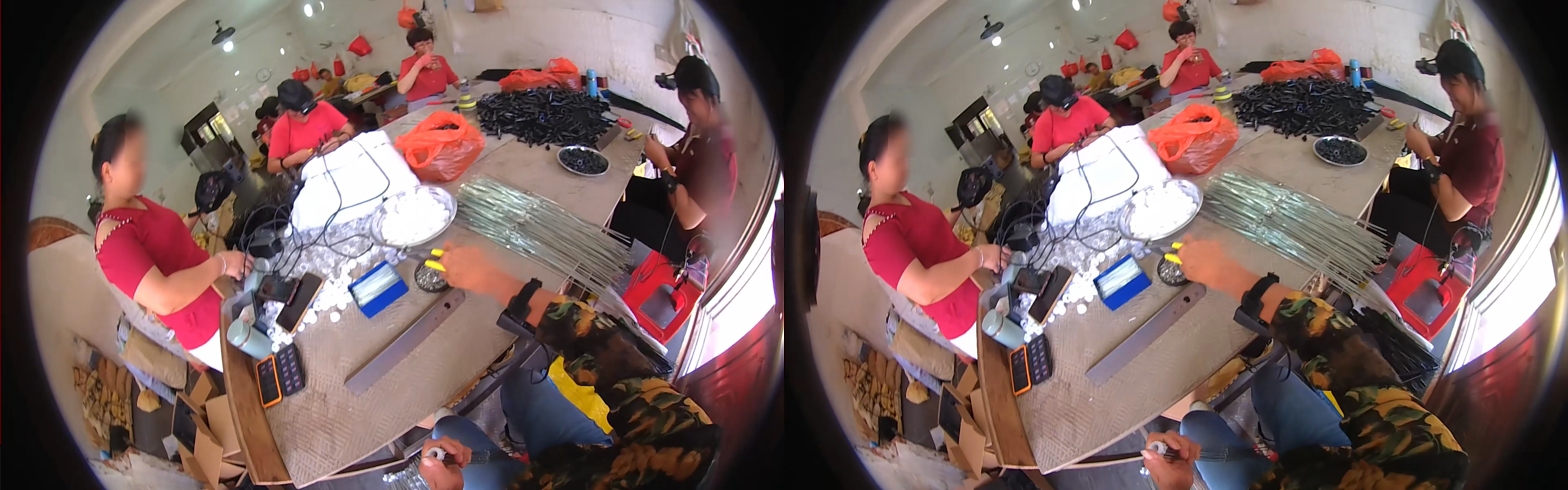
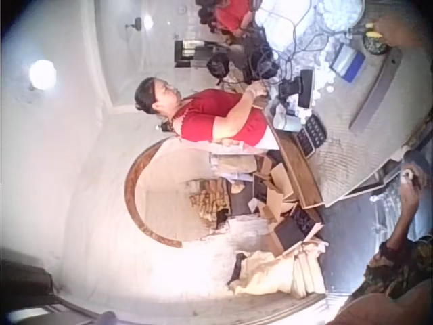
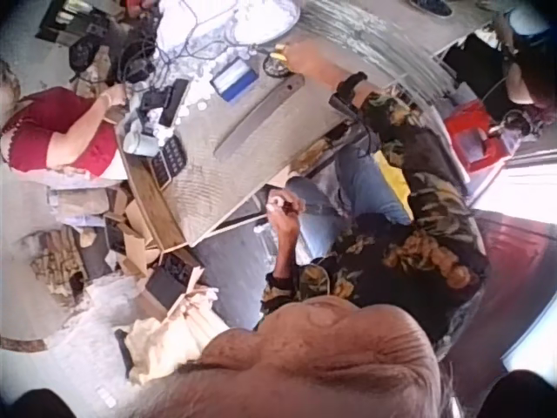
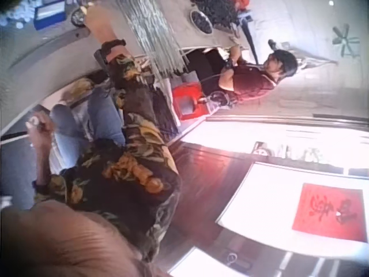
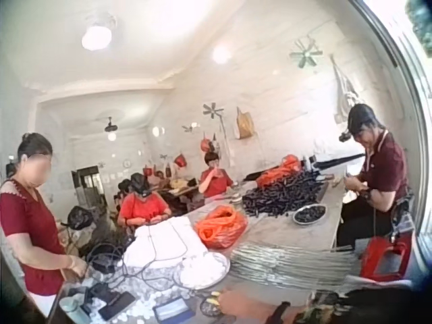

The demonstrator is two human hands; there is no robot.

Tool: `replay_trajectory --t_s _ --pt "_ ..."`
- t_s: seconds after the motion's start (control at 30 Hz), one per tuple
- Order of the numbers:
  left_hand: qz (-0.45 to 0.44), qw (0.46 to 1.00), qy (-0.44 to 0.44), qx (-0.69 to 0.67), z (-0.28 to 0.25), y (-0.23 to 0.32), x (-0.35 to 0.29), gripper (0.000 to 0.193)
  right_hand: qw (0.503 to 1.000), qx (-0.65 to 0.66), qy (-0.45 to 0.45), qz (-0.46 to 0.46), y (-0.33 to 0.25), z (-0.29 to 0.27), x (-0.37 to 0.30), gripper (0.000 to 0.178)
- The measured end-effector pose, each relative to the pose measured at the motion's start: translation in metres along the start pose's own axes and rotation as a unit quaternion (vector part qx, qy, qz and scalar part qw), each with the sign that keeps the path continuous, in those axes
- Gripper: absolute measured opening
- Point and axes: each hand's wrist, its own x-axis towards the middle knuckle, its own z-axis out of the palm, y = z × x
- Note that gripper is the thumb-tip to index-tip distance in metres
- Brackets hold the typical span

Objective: The person assembles umbrella components by inserting metal ribs into a plastic center hub and then using pliers to secure the rib in place.

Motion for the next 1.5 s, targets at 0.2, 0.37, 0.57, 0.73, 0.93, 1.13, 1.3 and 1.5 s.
replay_trajectory --t_s 0.2,0.37,0.57,0.73,0.93,1.13,1.3,1.5 --pt "-0.001 0.999 -0.014 -0.030 -0.006 -0.006 0.005 0.054 1.000 0.008 -0.011 0.003 0.004 0.021 0.006 0.017" --pt "-0.022 0.996 0.062 -0.057 -0.012 -0.007 0.000 0.049 1.000 -0.015 0.017 0.010 0.000 0.032 0.008 0.014" --pt "-0.015 0.998 -0.023 -0.049 -0.013 -0.004 0.010 0.047 1.000 0.028 -0.005 -0.001 0.007 0.025 0.016 0.020" --pt "-0.005 0.999 -0.017 -0.050 -0.011 -0.002 0.007 0.047 0.998 0.064 -0.001 -0.008 0.004 0.021 0.016 0.025" --pt "-0.022 0.998 0.017 -0.054 -0.011 -0.006 0.006 0.047 0.993 0.112 -0.011 0.035 -0.002 0.020 0.013 0.025" --pt "0.047 0.997 0.019 -0.066 -0.021 -0.029 0.008 0.046 0.986 0.155 0.051 0.036 -0.004 -0.012 -0.007 0.019" --pt "0.056 0.993 0.060 -0.088 -0.025 -0.032 -0.003 0.043 0.804 0.588 -0.089 -0.024 -0.042 -0.056 -0.116 0.014" --pt "0.048 0.994 0.035 0.097 -0.007 -0.028 -0.016 0.044 0.777 0.616 -0.043 -0.121 -0.099 -0.063 -0.224 0.011"
